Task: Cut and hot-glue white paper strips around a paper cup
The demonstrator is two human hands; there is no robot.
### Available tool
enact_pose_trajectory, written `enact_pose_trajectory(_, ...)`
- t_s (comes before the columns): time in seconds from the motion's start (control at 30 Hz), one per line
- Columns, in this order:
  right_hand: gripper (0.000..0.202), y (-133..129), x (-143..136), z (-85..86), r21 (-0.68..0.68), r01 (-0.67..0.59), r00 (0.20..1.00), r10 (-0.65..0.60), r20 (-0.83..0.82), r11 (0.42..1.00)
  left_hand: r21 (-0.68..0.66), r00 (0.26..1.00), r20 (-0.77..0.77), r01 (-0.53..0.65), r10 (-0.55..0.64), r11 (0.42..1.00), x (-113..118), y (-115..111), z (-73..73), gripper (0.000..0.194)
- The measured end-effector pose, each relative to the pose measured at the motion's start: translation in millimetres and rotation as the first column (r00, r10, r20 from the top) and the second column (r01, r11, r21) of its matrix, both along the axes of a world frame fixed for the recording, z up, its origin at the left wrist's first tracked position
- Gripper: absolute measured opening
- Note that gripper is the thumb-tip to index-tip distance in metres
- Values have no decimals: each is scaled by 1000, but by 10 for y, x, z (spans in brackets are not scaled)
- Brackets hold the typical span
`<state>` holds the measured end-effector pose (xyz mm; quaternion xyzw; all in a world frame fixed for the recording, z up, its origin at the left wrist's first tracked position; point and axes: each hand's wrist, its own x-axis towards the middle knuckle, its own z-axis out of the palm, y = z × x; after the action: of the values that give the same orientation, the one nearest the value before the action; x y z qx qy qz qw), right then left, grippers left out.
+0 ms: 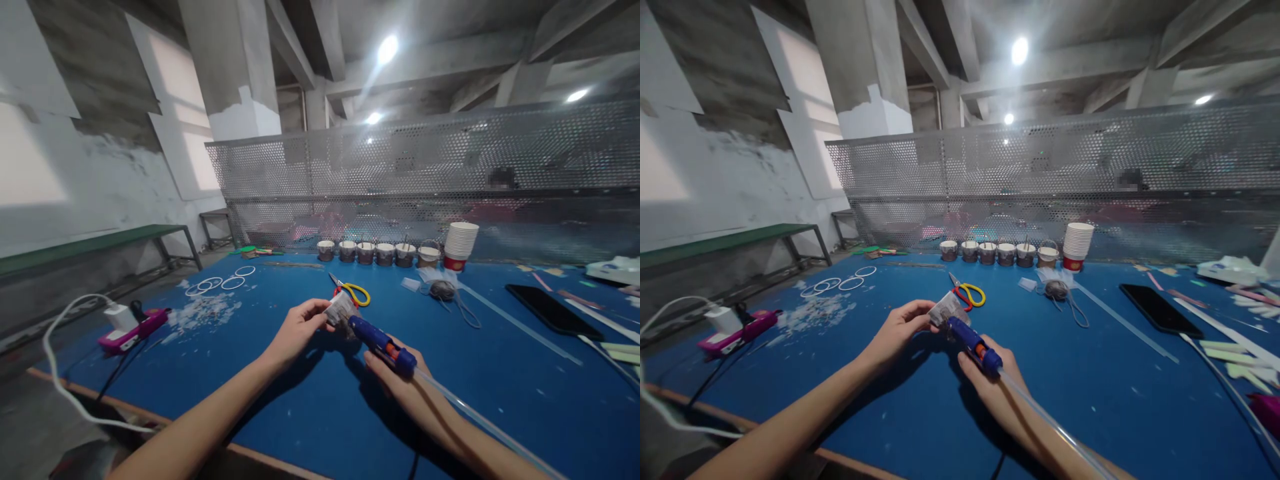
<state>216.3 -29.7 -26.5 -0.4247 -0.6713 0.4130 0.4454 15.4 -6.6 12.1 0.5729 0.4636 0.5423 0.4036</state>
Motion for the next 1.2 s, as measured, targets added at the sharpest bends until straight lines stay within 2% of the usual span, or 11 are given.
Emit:
enact_pose_trajectory(0.17, 29, -29, -15, 43, -20, 10, 1000, -10, -29, 1000, -37, 999, 41, 4, -3, 999, 2, -4, 0, 14)
enact_pose_trajectory(0.37, 32, -37, -39, 68, -113, -5, 998, -2, -64, 994, -80, 997, 68, 28, -23, 996, 21, -37, 47, 17)
enact_pose_trajectory(0.5, 34, -47, -42, 98, -149, 4, 994, -20, -107, 989, -63, 1000, 11, 24, -24, 998, 8, -40, 56, 23)
enact_pose_trajectory(0.63, 37, -57, -37, 143, -182, 19, 994, -38, -100, 983, -4, 997, -73, -24, 23, 1000, -26, -19, -5, 34)
enact_pose_trajectory(0.77, 38, -38, -40, 154, -186, 27, 996, -42, -77, 982, 77, 974, -211, -66, 81, 995, -32, -30, -61, 34)
enact_pose_trajectory(0.97, 40, 8, -29, 94, -171, 46, 996, -59, -70, 984, 143, 934, -333, -87, 131, 986, -8, -75, -45, 32)
enact_pose_trajectory(1.07, 41, 17, -14, 84, -177, 57, 996, -68, -56, 983, 113, 942, -317, -78, 110, 991, -9, -58, -44, 32)
enact_pose_trajectory(1.2, 41, 23, -11, 90, -192, 41, 998, -47, -30, 981, 33, 976, -203, -69, 74, 997, -3, -28, -49, 29)
